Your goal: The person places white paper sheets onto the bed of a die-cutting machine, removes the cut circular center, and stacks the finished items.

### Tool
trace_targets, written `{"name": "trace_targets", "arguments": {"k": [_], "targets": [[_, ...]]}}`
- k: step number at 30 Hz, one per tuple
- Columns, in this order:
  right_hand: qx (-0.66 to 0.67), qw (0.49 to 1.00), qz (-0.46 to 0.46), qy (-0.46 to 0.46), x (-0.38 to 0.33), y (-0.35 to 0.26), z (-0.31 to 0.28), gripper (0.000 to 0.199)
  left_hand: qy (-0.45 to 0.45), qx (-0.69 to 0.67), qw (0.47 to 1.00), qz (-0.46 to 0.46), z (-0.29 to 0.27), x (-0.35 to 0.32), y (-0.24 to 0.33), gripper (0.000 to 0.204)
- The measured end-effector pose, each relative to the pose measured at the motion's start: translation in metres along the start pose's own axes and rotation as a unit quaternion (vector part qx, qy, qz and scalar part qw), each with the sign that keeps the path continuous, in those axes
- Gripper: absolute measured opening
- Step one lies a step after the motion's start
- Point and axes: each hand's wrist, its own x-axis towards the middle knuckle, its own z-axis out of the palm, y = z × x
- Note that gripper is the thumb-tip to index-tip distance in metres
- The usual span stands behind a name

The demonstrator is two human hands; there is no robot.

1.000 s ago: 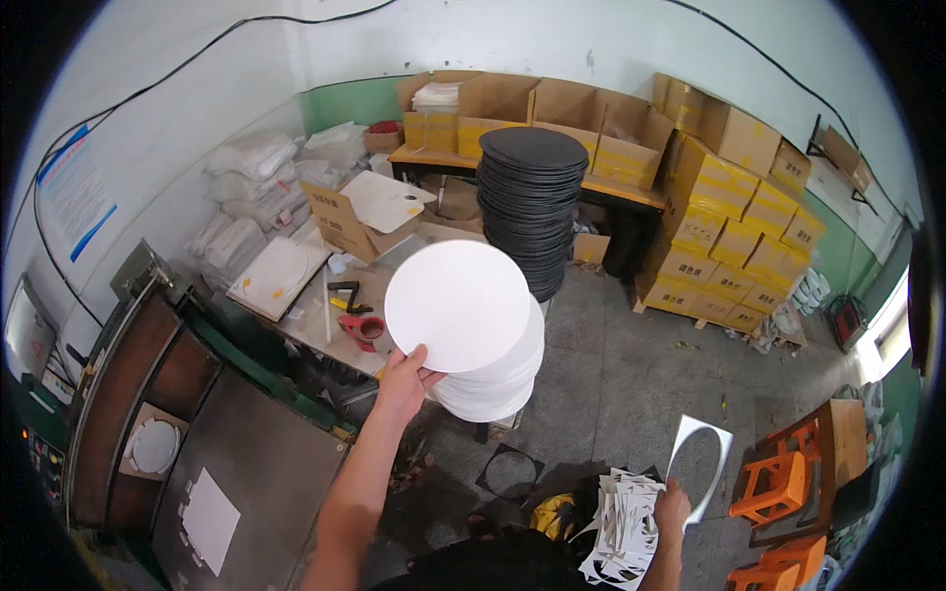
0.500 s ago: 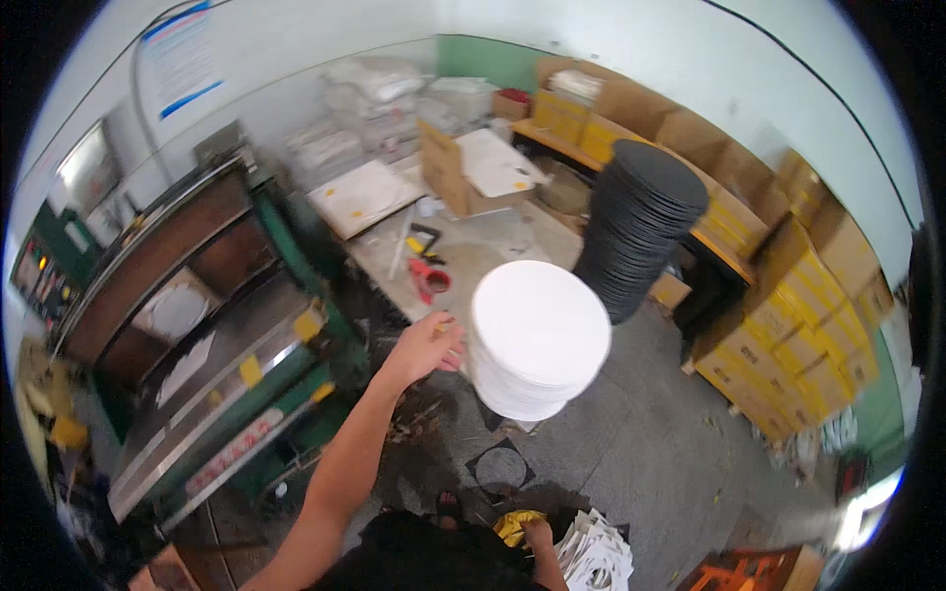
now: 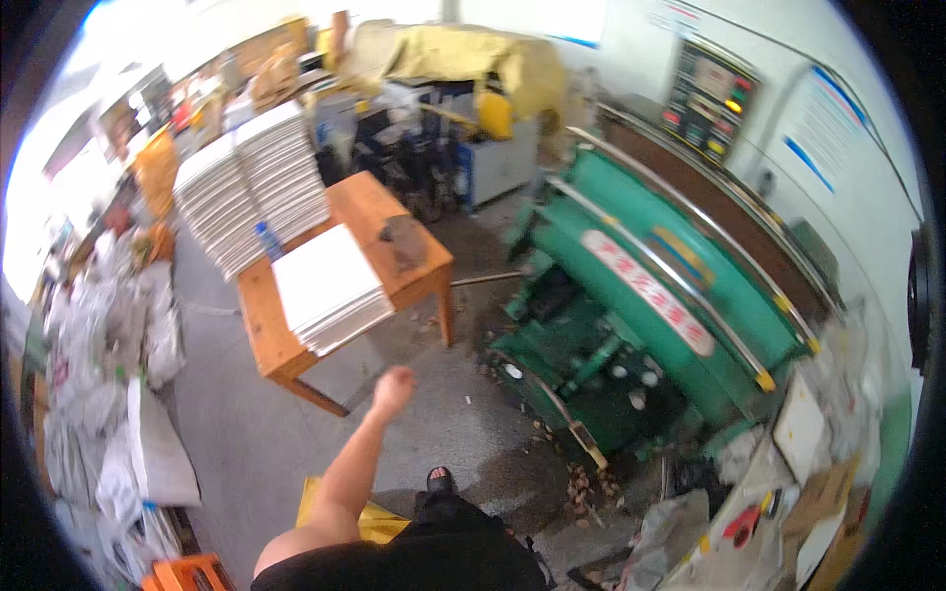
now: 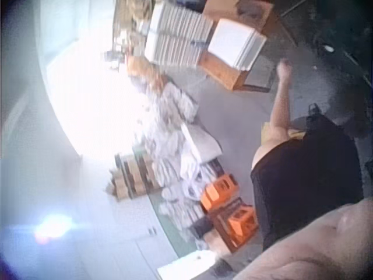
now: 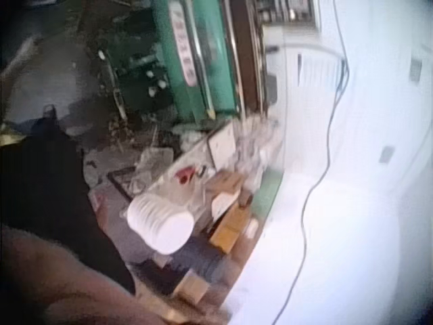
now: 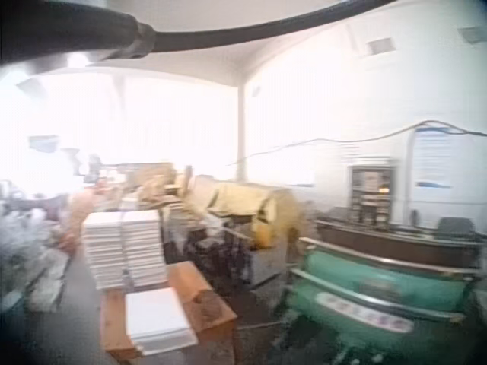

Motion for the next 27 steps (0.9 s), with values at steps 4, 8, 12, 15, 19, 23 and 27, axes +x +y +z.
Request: {"name": "trace_targets", "arguments": {"k": [4, 8, 12, 15, 19, 23, 27], "targets": [[-0.11, 0.993, -0.026, -0.031, 0.009, -0.065, 0.061, 0.02, 0.352, 0.02, 0.934, -0.059, -0.126, 0.038, -0.094, 0.023], [-0.171, 0.977, -0.095, -0.082, 0.015, -0.132, 0.13, 0.018, 0.429, 0.051, 0.897, -0.091, -0.188, 0.079, -0.125, 0.027], [-0.167, 0.964, -0.151, -0.145, -0.005, -0.158, 0.195, 0.015, 0.347, -0.079, 0.926, -0.127, -0.195, 0.104, -0.129, 0.031], [-0.246, 0.955, -0.157, -0.052, -0.005, -0.151, 0.242, 0.016, 0.303, -0.376, 0.858, -0.176, -0.213, 0.1, -0.17, 0.018], [-0.238, 0.957, -0.105, -0.13, 0.012, -0.116, 0.223, 0.02, 0.15, -0.561, 0.8, -0.15, -0.214, 0.043, -0.169, 0.016], [-0.195, 0.977, 0.01, -0.084, 0.09, -0.061, 0.148, 0.022, -0.001, -0.63, 0.752, -0.195, -0.213, -0.031, -0.099, 0.031], [-0.22, 0.975, 0.019, -0.034, 0.086, -0.056, 0.142, 0.021, 0.129, -0.567, 0.807, -0.108, -0.257, 0.006, -0.108, 0.039]]}}
